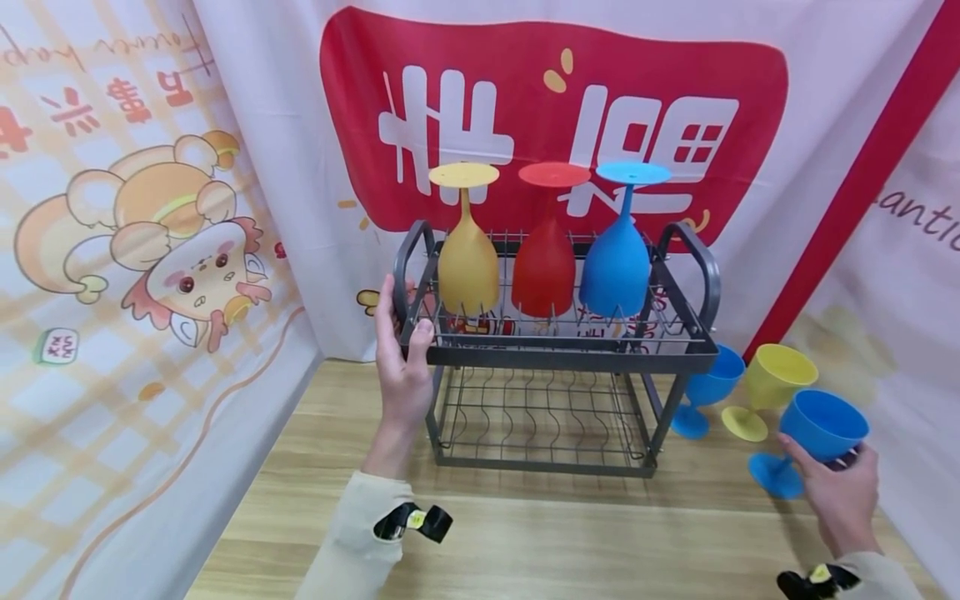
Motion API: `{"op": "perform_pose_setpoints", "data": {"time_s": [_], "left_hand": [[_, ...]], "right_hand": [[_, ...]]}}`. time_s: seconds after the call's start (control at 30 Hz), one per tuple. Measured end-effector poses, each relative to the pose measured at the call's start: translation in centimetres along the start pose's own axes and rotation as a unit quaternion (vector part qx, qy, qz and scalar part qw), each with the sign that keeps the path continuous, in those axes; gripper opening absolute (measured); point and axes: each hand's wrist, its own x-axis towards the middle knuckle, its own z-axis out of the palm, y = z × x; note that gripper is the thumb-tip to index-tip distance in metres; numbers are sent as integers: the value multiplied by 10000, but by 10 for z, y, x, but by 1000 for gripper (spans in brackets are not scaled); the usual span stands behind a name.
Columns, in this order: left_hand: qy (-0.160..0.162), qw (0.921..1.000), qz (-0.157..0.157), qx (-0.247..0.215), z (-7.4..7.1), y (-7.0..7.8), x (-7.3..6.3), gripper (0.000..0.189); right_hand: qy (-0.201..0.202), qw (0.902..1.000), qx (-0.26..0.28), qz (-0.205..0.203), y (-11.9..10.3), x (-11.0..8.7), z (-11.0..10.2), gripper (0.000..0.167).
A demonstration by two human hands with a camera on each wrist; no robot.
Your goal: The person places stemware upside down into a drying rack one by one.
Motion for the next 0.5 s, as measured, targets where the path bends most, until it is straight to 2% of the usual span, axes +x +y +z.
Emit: {"op": "perform_pose_setpoints", "data": {"time_s": [0.3,0.5], "left_hand": [[5,10000,9,39,0,0,0,66],[-37,10000,12,33,0,-1,0,67]], "right_hand": [[-50,9999,110,7,-3,-14,5,114],[-64,9997,-69,-214,-10,-27,5,111]]}}
